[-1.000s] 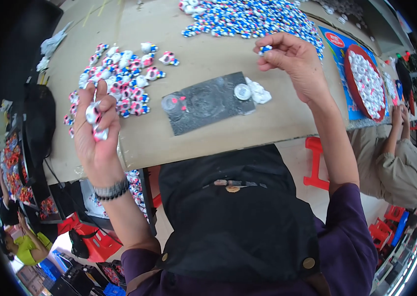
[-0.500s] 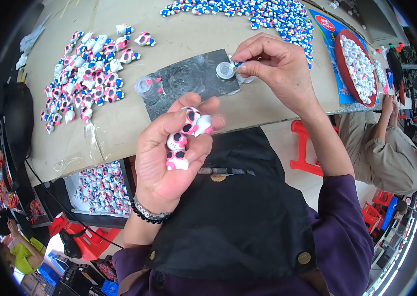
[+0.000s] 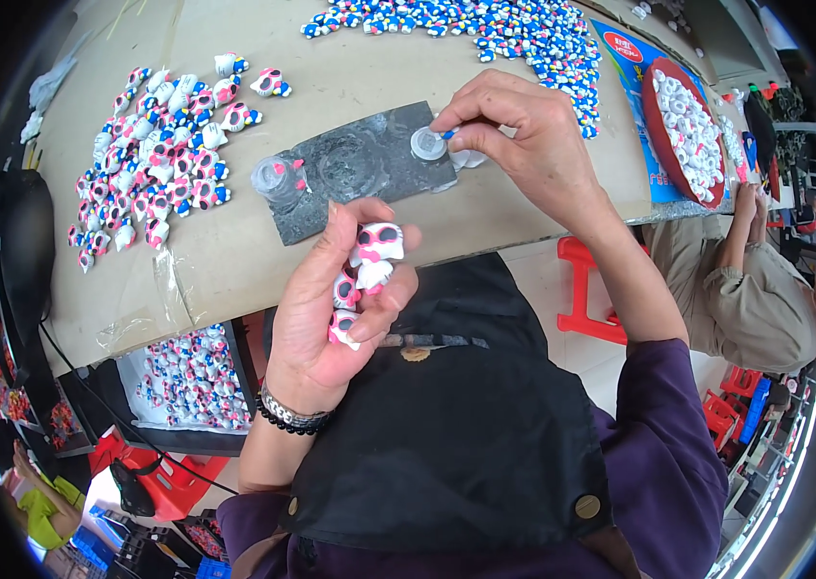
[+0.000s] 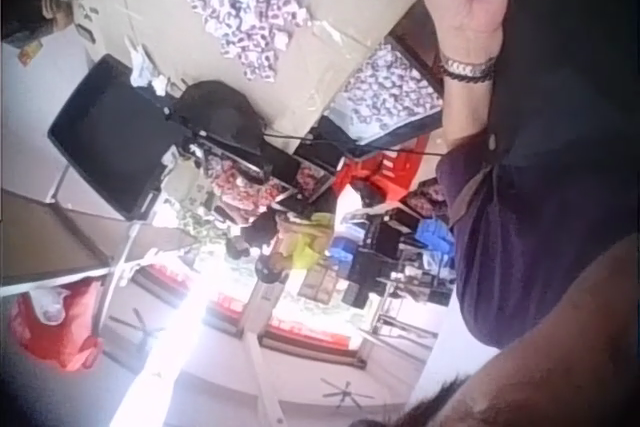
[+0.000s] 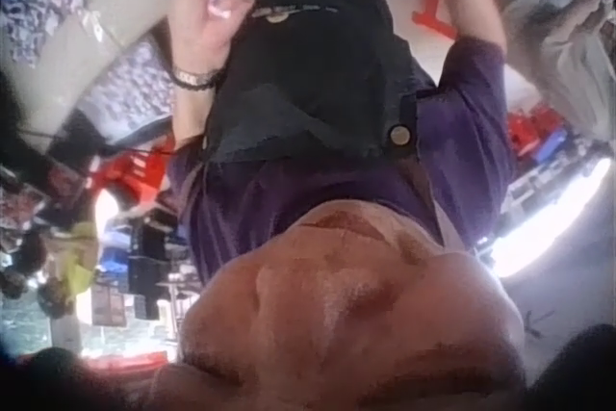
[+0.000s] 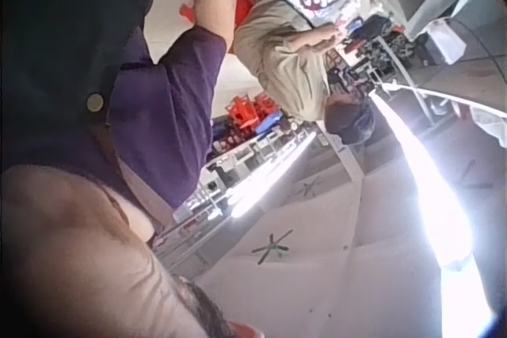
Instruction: The person assembles plastic figurine heads by attaching plastic eyes and other small parts by hand, using a glue plate to apply adhesive.
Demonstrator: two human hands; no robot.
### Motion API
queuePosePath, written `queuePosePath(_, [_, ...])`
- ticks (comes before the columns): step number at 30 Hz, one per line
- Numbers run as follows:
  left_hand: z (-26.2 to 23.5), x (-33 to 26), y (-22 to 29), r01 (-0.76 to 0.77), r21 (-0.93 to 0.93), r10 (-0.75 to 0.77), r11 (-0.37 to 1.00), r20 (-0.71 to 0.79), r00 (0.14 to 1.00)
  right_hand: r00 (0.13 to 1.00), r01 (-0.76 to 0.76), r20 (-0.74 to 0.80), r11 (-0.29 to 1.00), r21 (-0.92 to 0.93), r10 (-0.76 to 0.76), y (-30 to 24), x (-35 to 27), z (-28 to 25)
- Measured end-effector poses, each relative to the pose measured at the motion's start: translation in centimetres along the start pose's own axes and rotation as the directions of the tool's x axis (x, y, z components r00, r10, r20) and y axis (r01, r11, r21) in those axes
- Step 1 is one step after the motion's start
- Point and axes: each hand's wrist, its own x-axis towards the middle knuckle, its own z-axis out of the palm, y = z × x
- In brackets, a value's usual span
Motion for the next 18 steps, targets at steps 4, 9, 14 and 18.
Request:
queuePosePath(4, [1.4, -0.4, -0.3, -0.052, 0.203, 0.085, 0.978, -0.155, 0.984, 0.999, 0.037, 0.03, 0.995, -0.091, -0.035, 0.3, 0.1, 0.4])
queuePosePath(9, [0.9, -0.6, -0.5, -0.124, 0.434, 0.217, 0.892, -0.17, 0.961, 0.976, 0.218, 0.077, 0.94, -0.263, -0.204, 0.2, 0.6, 0.7])
queuePosePath(14, [1.0, -0.5, -0.5, -0.215, 0.537, 0.319, 0.816, -0.108, 0.942, 0.973, 0.215, 0.133, 0.942, -0.259, -0.186, -0.1, 0.4, 0.6])
queuePosePath(18, [0.4, 0.0, -0.2, -0.267, 0.514, 0.31, 0.815, 0.002, 0.951, 0.975, 0.222, 0.071, 0.953, -0.207, -0.212, -0.1, 0.9, 0.6])
